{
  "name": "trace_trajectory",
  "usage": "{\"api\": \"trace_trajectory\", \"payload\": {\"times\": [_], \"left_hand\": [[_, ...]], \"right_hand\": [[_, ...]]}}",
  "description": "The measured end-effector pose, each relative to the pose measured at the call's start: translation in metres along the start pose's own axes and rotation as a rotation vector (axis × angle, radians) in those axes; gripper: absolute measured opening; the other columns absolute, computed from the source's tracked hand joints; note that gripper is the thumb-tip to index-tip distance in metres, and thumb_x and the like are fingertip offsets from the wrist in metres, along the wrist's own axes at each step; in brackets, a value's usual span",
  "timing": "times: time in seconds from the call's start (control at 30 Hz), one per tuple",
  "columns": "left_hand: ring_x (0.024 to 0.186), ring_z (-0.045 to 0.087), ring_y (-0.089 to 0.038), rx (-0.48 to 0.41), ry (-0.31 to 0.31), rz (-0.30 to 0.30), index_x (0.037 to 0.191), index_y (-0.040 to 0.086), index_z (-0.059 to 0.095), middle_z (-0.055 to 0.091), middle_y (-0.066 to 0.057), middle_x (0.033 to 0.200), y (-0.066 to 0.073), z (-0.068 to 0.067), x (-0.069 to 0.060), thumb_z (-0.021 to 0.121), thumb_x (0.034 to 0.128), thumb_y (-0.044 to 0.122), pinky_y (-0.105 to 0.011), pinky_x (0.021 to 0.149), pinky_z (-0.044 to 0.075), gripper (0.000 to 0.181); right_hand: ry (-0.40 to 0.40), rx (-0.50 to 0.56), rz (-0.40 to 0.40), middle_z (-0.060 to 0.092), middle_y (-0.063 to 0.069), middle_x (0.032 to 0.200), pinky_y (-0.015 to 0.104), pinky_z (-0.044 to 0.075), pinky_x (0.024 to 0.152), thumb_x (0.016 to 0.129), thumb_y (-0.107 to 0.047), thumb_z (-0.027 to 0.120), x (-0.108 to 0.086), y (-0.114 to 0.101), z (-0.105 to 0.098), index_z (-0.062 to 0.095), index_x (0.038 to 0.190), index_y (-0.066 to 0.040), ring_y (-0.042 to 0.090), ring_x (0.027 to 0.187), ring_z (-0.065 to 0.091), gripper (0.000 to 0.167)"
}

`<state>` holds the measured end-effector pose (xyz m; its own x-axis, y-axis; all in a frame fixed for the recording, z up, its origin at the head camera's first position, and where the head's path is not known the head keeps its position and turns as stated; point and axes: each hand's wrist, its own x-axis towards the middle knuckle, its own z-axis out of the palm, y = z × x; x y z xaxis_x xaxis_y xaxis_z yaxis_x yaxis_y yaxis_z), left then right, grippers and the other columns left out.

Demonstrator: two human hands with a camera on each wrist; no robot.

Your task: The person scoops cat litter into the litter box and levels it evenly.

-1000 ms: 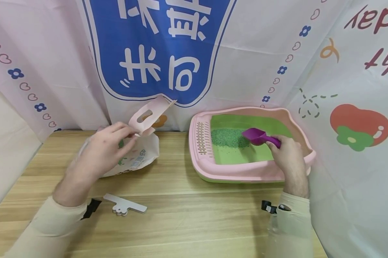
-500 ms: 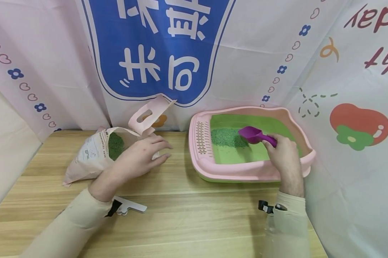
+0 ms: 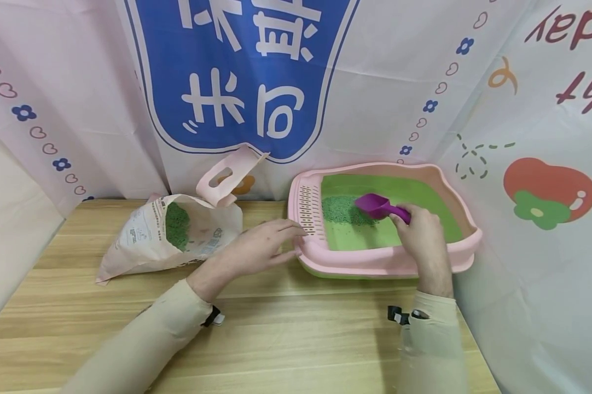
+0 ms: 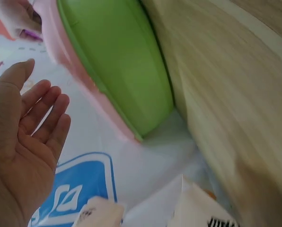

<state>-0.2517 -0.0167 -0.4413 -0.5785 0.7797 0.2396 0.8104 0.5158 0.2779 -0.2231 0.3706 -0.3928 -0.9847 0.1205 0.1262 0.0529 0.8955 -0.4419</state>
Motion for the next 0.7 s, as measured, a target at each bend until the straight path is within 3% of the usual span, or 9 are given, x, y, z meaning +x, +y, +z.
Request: {"api": "trace_trajectory", "payload": {"times": [0.17,0.33,0.5,0.7], "left_hand": [[0.156,0.065,-0.029,-0.019,-0.055,0.004,0.157,0.011,0.069,0.071,-0.008,0.163,0.001,0.010,0.013,0.072,0.1180,0.039,-0.048,0.138,0.052,0.048],[0.161,0.062,-0.027,-0.017,-0.073,0.023,0.159,0.011,0.069,0.069,-0.008,0.167,0.002,0.021,0.022,0.072,0.1188,0.039,-0.043,0.141,0.047,0.049],[0.159,0.063,-0.027,-0.017,-0.053,0.025,0.158,0.011,0.070,0.070,-0.007,0.165,0.002,0.028,0.025,0.071,0.1190,0.041,-0.043,0.141,0.048,0.049],[0.151,0.067,-0.026,-0.010,-0.049,0.009,0.154,0.013,0.072,0.072,-0.007,0.158,0.003,0.028,0.026,0.072,0.1182,0.044,-0.042,0.134,0.054,0.048]], "right_hand": [[-0.011,0.003,-0.023,0.079,0.038,0.135,0.065,0.060,0.090,0.121,-0.034,0.068,0.003,-0.011,0.009,0.071,0.155,0.000,0.053,0.110,0.076,0.048],[-0.036,0.020,-0.038,0.078,0.037,0.139,0.068,0.061,0.095,0.119,-0.030,0.071,0.007,-0.023,0.018,0.072,0.155,0.000,0.052,0.112,0.078,0.046],[-0.045,0.025,-0.069,0.081,0.033,0.134,0.056,0.062,0.087,0.118,-0.026,0.074,0.011,-0.033,0.026,0.074,0.152,0.000,0.043,0.101,0.079,0.043],[-0.062,0.024,-0.100,0.084,0.026,0.113,0.036,0.051,0.068,0.116,-0.023,0.075,0.021,-0.043,0.035,0.078,0.145,0.000,0.026,0.076,0.067,0.038]]}}
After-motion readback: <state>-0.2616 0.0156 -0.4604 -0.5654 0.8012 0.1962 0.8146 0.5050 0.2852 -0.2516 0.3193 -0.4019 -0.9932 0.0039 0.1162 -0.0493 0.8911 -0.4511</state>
